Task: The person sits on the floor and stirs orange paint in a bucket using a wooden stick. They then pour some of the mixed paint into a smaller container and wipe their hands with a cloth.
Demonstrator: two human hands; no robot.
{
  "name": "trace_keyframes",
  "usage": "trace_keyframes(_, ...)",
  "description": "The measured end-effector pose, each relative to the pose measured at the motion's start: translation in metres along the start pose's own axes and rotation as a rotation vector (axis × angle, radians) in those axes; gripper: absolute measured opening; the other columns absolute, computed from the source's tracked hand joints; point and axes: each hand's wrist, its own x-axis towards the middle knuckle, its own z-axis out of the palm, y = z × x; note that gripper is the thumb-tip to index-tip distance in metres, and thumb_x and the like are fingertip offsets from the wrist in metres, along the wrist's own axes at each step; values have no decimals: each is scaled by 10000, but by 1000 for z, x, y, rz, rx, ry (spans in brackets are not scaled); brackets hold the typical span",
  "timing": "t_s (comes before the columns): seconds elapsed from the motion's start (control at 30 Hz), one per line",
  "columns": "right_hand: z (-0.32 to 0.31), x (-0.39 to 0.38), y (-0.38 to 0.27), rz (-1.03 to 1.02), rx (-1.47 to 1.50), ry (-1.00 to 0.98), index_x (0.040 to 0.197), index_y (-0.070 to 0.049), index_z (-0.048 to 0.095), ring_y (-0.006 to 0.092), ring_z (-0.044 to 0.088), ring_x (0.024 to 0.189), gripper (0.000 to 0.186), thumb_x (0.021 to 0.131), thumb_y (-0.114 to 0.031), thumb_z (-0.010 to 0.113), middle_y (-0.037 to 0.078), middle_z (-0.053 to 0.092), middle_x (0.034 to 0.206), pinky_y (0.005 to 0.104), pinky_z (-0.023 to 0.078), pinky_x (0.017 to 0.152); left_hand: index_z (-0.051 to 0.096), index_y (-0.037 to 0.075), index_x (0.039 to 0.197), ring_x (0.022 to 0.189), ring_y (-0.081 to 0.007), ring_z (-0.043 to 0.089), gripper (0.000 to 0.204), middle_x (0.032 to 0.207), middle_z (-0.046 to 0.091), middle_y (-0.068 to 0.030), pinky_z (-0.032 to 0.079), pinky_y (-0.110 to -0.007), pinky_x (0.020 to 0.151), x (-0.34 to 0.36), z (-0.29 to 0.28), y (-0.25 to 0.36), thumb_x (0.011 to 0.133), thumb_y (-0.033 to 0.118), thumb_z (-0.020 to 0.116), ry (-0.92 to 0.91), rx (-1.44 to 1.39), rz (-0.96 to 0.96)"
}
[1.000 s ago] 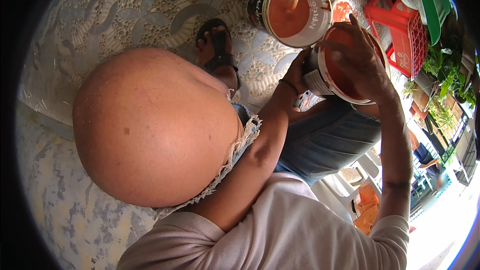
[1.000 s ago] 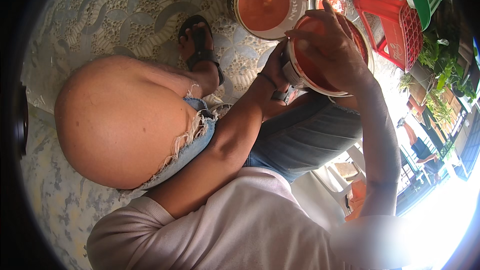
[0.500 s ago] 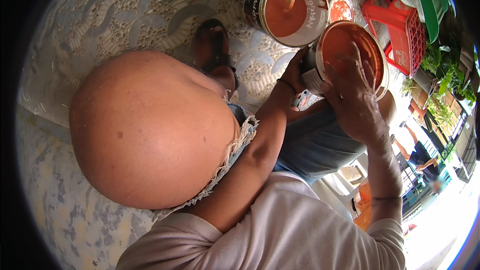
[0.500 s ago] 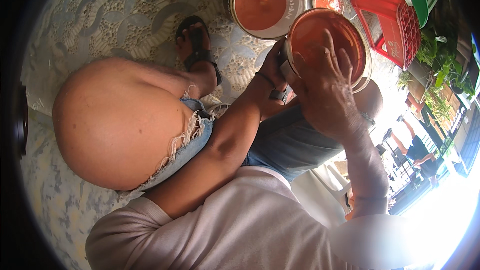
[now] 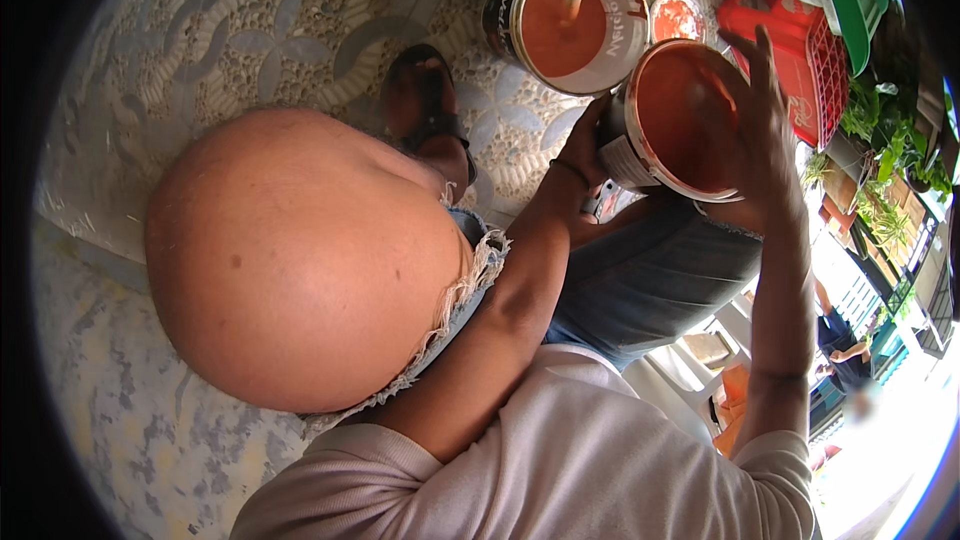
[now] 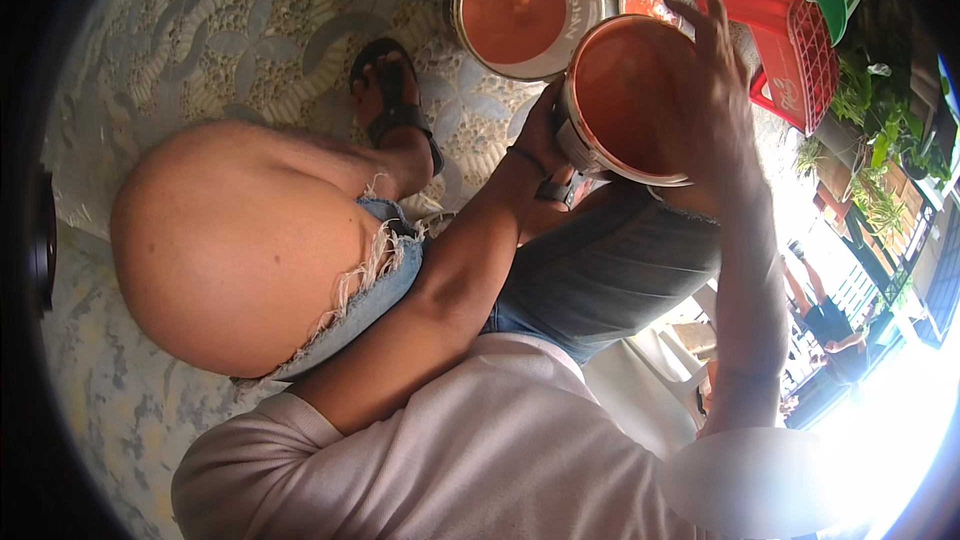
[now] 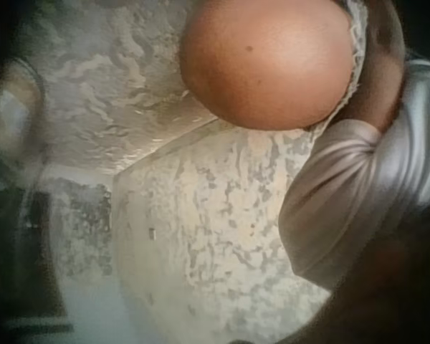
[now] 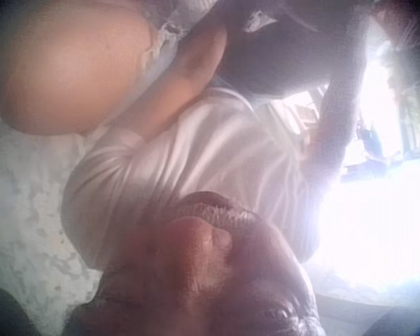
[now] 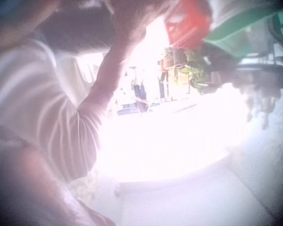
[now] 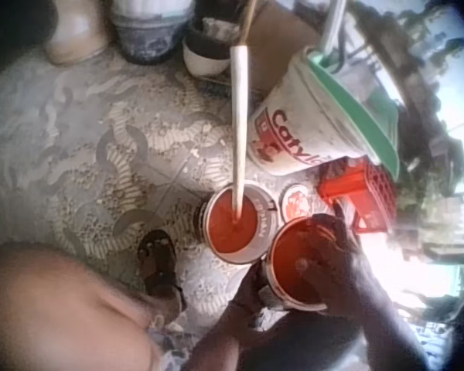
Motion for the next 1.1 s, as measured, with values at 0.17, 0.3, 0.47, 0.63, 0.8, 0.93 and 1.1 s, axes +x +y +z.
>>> trace_keyframes(0.17, 23, 45, 84, -295, -260, -199, 1391, -198, 597, 420, 389, 1457, 360, 1039, -214, 522, 86, 557, 1441, 642, 369, 1101, 597, 75, 1375, 1207, -319, 650, 575, 1324, 670, -151, 513, -496, 1077, 1, 2, -2, 986, 496, 634, 6, -17, -23)
trace_keyframes(0.3, 33, 60, 73, -249, -174, -258, 1311, -137, 650, 375, 376, 1482, 311, 1058, -232, 496, 96, 572, 1417, 560, 358, 1138, 599, 72, 1373, 1211, -322, 646, 581, 1326, 670, -153, 507, -496, 1079, 2, -2, -2, 980, 498, 642, 12, 9, 2)
trace_keyframes(0.47, 47, 65, 55, -126, 44, -296, 1267, -59, 648, 351, 326, 1513, 384, 1083, -334, 452, 108, 532, 1480, 503, 304, 1189, 600, 77, 1375, 1217, -327, 642, 580, 1335, 666, -153, 499, -500, 1084, 3, -3, 1, 978, 498, 644, 8, 28, 15)
trace_keyframes(0.63, 52, 65, 42, -113, 127, -292, 1307, -162, 662, 322, 273, 1548, 446, 1093, -446, 392, 80, 578, 1434, 573, 182, 1232, 598, 82, 1382, 1218, -333, 642, 579, 1340, 666, -147, 500, -500, 1081, 4, -3, 1, 981, 497, 639, -8, 27, -8)
trace_keyframes(0.8, 50, 68, 18, -64, 325, -358, 1282, -157, 682, 327, 230, 1567, 532, 1098, -519, 339, 66, 647, 1336, 603, 92, 1256, 596, 99, 1389, 1235, -321, 633, 549, 1357, 659, -134, 500, -490, 1087, 7, -6, 3, 1005, 490, 600, -6, -17, -1)
trace_keyframes(0.93, 41, 58, 5, -86, 398, -329, 1299, -106, 660, 323, 208, 1574, 589, 1091, -547, 330, 48, 701, 1251, 576, 60, 1265, 600, 102, 1384, 1216, -318, 643, 528, 1335, 669, -128, 515, -486, 1068, 11, -5, 1, 1014, 479, 593, -21, -37, -13)
trace_keyframes(1.1, 14, 36, 0, 12, 877, -287, 1358, -5, 600, 326, 233, 1558, 636, 1095, -522, 340, 112, 640, 1360, 513, 94, 1269, 610, 84, 1363, 1181, -323, 661, 544, 1289, 688, -138, 534, -481, 1043, 18, -16, 1, 997, 485, 625, -23, -30, 35)
